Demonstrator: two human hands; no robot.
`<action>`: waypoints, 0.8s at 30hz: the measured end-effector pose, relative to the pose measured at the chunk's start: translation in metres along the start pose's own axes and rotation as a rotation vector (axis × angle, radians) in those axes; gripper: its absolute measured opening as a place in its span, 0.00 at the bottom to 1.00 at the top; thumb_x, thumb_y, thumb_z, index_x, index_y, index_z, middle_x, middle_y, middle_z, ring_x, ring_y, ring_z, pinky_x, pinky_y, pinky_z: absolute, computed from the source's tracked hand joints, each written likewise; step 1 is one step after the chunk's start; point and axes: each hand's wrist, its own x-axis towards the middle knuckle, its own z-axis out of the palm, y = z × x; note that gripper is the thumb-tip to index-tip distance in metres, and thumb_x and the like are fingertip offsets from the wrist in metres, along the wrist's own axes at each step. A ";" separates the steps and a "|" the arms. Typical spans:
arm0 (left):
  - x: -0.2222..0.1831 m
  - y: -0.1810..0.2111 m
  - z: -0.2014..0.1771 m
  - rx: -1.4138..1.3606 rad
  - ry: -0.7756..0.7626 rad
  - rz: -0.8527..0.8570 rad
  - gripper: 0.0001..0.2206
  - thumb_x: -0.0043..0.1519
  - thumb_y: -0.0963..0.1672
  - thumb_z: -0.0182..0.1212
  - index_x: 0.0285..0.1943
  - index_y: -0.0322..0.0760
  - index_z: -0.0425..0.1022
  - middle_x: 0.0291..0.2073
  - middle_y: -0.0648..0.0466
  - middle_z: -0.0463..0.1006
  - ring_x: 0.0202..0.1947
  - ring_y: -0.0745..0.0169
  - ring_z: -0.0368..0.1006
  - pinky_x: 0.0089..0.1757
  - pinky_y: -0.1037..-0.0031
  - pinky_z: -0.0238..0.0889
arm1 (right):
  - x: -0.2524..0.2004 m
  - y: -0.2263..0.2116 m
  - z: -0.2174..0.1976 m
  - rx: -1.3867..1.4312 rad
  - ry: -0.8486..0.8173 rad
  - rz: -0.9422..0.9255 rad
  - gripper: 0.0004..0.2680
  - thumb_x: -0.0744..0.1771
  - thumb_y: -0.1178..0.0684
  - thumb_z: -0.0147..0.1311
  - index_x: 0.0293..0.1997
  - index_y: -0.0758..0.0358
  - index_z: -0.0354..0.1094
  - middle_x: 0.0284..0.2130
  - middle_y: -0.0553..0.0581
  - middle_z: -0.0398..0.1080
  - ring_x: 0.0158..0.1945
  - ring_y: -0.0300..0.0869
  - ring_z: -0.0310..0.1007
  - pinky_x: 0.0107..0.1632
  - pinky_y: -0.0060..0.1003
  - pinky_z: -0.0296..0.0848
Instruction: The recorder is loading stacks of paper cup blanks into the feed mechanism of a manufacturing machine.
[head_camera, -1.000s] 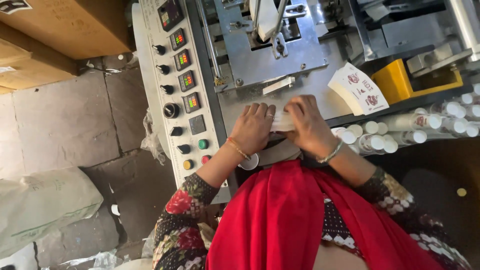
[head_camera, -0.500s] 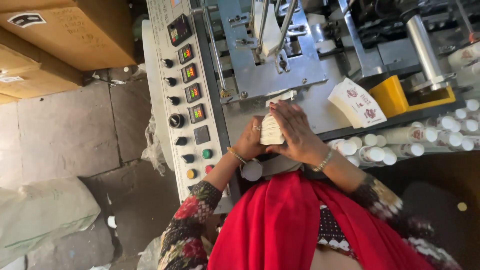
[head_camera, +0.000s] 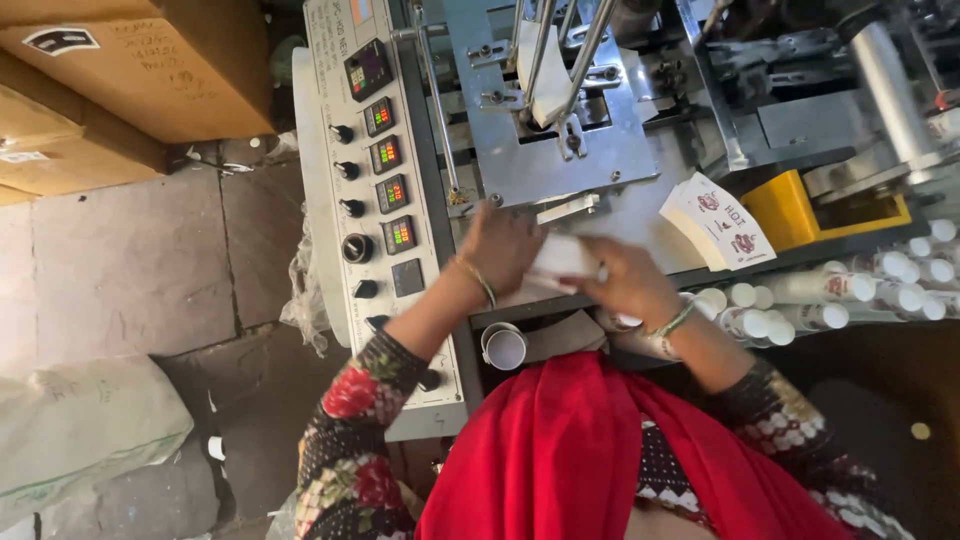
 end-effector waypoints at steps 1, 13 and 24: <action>-0.002 0.001 -0.040 -0.002 0.000 0.000 0.22 0.51 0.43 0.63 0.57 0.37 0.73 0.45 0.47 0.78 0.50 0.44 0.73 0.56 0.39 0.50 | 0.011 -0.015 -0.025 -0.001 -0.001 0.001 0.25 0.60 0.43 0.69 0.58 0.67 0.70 0.47 0.67 0.76 0.45 0.57 0.78 0.48 0.44 0.76; 0.076 -0.057 -0.010 -0.228 -0.071 -0.231 0.37 0.67 0.62 0.47 0.78 0.39 0.52 0.80 0.48 0.44 0.78 0.48 0.44 0.66 0.30 0.21 | 0.043 0.012 0.084 1.600 0.129 0.419 0.15 0.67 0.52 0.60 0.51 0.75 0.65 0.49 0.62 0.74 0.50 0.54 0.77 0.55 0.52 0.78; 0.050 -0.062 -0.035 -0.247 0.137 -0.320 0.38 0.68 0.60 0.45 0.80 0.38 0.42 0.79 0.50 0.44 0.79 0.58 0.43 0.65 0.35 0.11 | 0.047 0.017 0.033 1.054 0.151 0.366 0.15 0.66 0.51 0.62 0.52 0.72 0.72 0.43 0.60 0.78 0.45 0.46 0.79 0.48 0.42 0.79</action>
